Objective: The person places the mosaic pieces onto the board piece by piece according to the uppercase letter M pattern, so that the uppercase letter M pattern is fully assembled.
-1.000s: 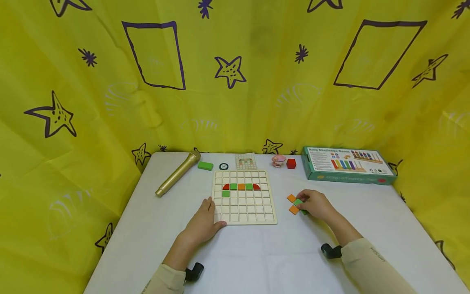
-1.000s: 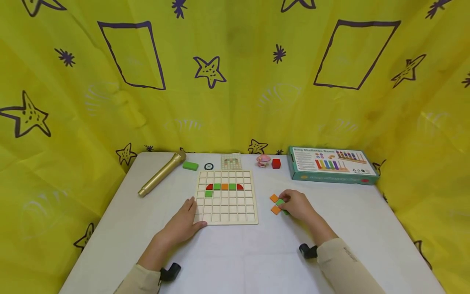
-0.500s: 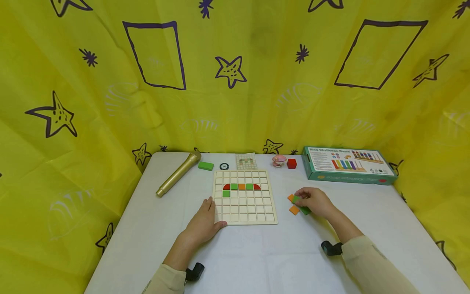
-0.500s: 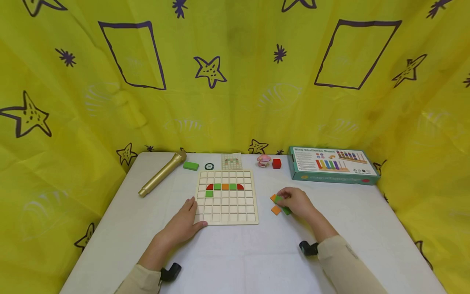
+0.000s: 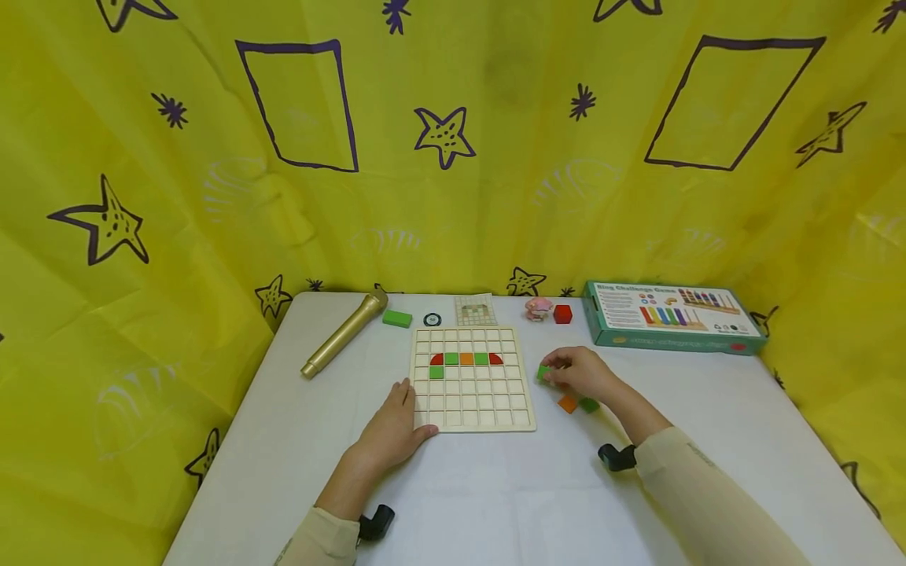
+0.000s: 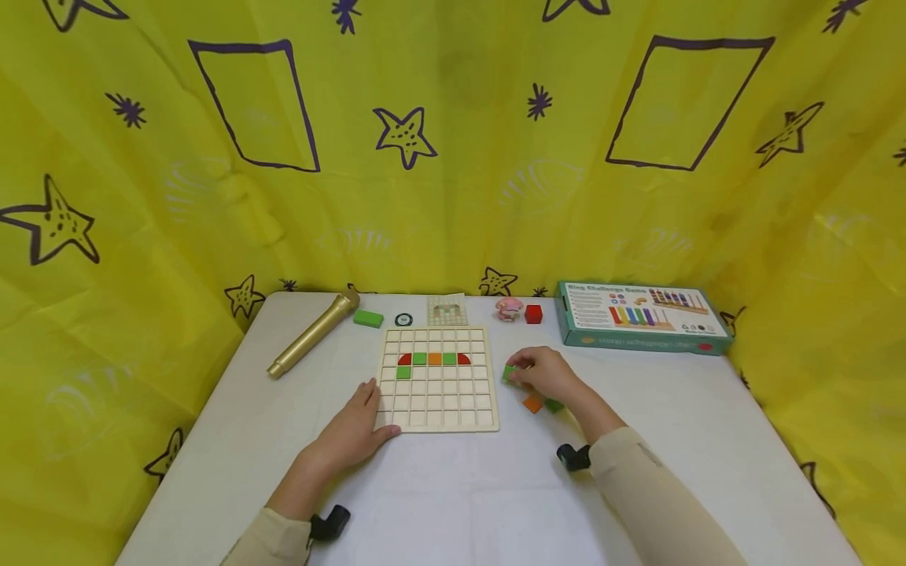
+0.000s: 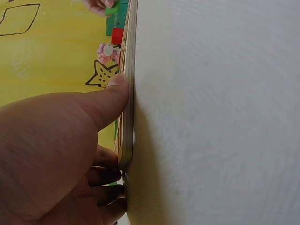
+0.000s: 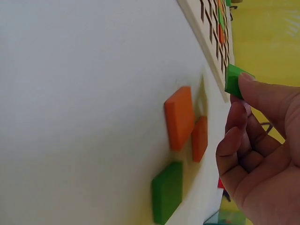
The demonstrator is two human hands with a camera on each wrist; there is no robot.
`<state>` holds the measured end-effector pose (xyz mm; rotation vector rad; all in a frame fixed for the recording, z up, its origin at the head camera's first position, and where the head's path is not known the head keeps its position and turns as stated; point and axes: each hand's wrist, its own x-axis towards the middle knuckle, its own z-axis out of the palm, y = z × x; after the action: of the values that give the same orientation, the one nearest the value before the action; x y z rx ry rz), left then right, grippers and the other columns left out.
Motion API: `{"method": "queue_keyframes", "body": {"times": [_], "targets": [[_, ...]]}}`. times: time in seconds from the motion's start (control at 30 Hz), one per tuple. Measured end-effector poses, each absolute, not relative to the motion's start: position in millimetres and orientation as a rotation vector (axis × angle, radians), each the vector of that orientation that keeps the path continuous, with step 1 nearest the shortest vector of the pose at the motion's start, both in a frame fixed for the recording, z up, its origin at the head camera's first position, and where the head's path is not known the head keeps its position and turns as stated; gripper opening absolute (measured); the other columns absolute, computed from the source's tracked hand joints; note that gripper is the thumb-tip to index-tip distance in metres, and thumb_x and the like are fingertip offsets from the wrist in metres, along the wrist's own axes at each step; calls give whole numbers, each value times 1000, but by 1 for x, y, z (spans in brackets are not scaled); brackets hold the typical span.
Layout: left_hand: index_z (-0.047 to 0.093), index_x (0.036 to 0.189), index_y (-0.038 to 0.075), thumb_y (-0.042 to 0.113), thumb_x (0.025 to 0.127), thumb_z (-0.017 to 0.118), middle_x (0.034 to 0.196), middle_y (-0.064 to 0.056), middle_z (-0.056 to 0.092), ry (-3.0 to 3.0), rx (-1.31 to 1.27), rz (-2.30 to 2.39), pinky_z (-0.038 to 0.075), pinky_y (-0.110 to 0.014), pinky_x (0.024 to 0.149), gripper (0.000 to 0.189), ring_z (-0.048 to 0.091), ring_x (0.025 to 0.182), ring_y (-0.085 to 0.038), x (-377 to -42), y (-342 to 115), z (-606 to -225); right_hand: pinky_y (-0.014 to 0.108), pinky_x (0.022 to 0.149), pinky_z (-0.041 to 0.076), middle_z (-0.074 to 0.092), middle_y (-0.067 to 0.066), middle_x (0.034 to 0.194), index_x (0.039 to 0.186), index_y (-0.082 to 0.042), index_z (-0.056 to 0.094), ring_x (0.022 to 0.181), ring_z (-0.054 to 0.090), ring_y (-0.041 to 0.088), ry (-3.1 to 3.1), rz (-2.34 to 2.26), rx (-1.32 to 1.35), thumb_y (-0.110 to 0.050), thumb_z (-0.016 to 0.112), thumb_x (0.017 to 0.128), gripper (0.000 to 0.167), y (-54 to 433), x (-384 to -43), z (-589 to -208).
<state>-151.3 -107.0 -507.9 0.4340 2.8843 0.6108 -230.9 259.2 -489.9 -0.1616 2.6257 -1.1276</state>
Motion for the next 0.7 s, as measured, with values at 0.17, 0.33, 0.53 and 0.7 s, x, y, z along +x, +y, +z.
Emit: {"method": "queue_keyframes", "body": {"times": [0.17, 0.33, 0.53, 0.7], "targets": [[30, 150, -15, 42, 94, 70, 159, -30, 25, 2881, 426, 615, 31, -51, 115, 90, 22, 148, -44, -151, -107, -508, 32, 76, 49, 65, 6, 96, 107, -9, 75, 90, 55, 25, 2622, -1106, -210, -18, 75, 92, 18, 241, -239, -486], [30, 150, -15, 42, 94, 70, 159, -30, 24, 2879, 434, 622, 31, -51, 116, 89, 22, 148, -44, -151, -106, -508, 33, 78, 49, 64, 6, 97, 109, -9, 75, 93, 53, 25, 2598, -1119, -228, -16, 75, 92, 19, 223, -243, -481], [30, 150, -15, 42, 94, 70, 159, -30, 25, 2882, 428, 622, 31, -50, 116, 90, 22, 148, -44, -152, -107, -508, 33, 79, 49, 65, 4, 94, 105, -10, 74, 90, 55, 23, 2586, -1112, -270, -14, 75, 92, 15, 201, -249, -476], [30, 150, -14, 42, 94, 70, 159, -29, 24, 2878, 417, 624, 31, -51, 116, 90, 22, 148, -44, -151, -106, -506, 32, 79, 49, 66, 2, 93, 103, -9, 73, 88, 55, 22, 2591, -1102, -313, -14, 76, 91, 13, 188, -255, -477]]}}
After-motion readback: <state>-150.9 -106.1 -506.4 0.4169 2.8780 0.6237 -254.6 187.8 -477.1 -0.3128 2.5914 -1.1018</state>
